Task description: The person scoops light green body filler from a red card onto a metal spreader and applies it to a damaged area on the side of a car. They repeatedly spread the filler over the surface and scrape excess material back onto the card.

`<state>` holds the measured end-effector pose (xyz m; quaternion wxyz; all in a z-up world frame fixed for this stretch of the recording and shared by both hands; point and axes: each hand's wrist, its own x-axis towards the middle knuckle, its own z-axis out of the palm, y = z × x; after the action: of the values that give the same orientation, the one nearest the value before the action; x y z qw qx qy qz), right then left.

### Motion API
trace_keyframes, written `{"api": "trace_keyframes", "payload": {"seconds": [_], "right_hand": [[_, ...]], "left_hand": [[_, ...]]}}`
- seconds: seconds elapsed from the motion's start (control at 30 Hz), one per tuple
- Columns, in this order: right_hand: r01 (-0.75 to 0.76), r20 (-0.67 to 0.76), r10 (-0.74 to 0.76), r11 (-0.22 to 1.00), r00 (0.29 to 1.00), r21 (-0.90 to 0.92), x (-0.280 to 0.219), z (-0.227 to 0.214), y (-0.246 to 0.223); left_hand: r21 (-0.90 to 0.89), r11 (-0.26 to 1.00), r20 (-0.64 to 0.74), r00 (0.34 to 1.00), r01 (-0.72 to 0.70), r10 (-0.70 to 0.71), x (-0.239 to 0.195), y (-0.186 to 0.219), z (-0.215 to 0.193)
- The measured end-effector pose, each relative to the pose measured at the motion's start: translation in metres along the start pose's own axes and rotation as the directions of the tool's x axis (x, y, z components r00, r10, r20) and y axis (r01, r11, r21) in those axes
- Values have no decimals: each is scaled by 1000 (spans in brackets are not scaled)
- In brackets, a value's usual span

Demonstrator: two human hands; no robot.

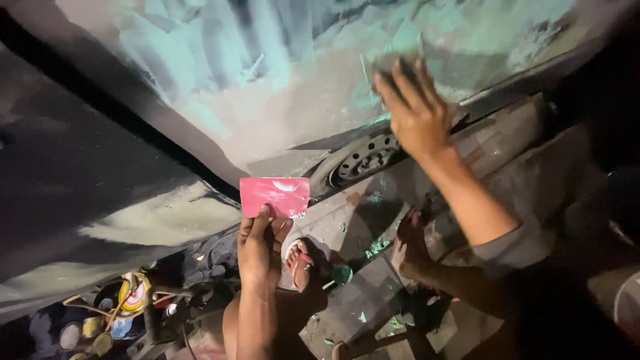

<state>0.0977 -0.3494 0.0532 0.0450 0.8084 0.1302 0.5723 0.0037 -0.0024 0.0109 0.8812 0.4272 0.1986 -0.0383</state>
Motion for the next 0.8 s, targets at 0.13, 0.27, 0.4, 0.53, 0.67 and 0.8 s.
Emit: {"api": "trace_keyframes", "payload": {"seconds": [0.13, 0.27, 0.4, 0.53, 0.67, 0.8], "right_hand": [[20, -126, -23, 999, 992, -27, -50, 27, -19], [-36, -14, 36, 999, 999, -25, -82, 28, -32], [-15, 174, 10, 1000, 985, 25, -80, -10, -34], [-1, 245, -17, 997, 969, 71, -86, -17, -10], [-49, 197, 42, 998, 979, 29, -15, -55, 31], [28, -152, -14, 996, 988, 86, 50, -50, 75]], "left_hand": [[42, 994, 39, 994, -100, 98, -9, -1, 9], [5, 997, 22, 997, -74, 74, -5, -8, 6], [-22, 998, 21, 998, -63, 64, -9, -10, 13], [-49, 997, 21, 998, -65, 66, -5, -8, 11], [-59, 998, 17, 1000, 10, -9, -3, -11, 6], [-19, 999, -44, 999, 27, -28, -2, -3, 4]]}}
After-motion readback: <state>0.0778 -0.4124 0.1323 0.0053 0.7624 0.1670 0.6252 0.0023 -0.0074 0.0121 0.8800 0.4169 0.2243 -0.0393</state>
